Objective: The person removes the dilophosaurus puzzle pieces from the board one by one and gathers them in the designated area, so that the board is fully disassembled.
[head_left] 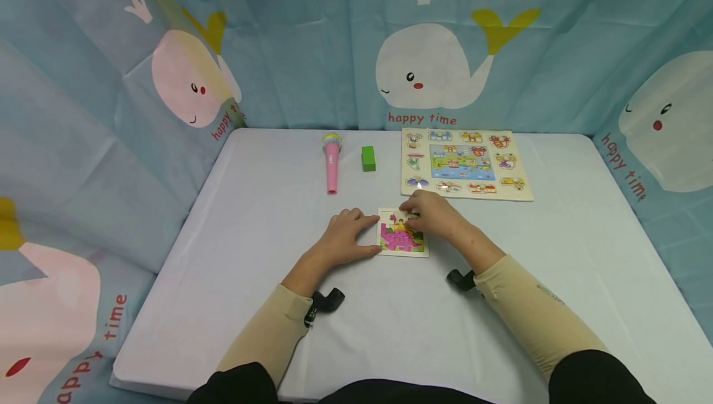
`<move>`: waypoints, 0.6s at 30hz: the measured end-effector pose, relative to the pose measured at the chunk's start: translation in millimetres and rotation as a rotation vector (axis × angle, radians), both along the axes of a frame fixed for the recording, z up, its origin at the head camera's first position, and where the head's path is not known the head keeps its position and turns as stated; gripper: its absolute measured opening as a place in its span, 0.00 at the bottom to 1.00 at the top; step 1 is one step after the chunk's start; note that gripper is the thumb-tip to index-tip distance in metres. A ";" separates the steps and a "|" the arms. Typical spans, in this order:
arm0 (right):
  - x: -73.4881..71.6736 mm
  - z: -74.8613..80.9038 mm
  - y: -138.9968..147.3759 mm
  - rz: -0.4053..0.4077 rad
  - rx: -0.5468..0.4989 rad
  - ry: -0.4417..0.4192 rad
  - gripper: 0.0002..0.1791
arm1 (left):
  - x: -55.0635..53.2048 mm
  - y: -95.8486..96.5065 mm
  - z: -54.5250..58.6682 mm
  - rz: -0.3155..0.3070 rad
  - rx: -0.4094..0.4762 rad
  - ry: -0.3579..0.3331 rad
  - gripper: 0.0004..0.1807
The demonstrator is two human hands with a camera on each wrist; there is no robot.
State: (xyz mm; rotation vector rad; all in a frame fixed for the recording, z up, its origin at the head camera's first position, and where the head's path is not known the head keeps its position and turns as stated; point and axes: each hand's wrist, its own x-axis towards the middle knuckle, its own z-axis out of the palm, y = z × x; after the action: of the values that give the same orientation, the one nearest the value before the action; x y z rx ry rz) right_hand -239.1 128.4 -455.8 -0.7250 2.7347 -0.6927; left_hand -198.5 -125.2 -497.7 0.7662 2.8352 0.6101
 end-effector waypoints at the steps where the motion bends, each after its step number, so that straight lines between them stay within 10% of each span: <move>1: 0.3 0.7 0.5 0.004 -0.004 0.008 0.18 | 0.0 0.0 -0.1 0.000 0.001 -0.001 0.40; 18: 9.6 27.8 21.2 -0.031 -0.107 0.063 0.19 | 0.3 1.0 2.6 0.001 -0.015 -0.009 0.40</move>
State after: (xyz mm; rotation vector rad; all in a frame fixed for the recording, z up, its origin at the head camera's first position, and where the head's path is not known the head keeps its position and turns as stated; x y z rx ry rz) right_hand -229.5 149.7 -428.0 -0.7405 2.7886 -0.8431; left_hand -198.2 -124.2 -495.1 0.7571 2.8292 0.5898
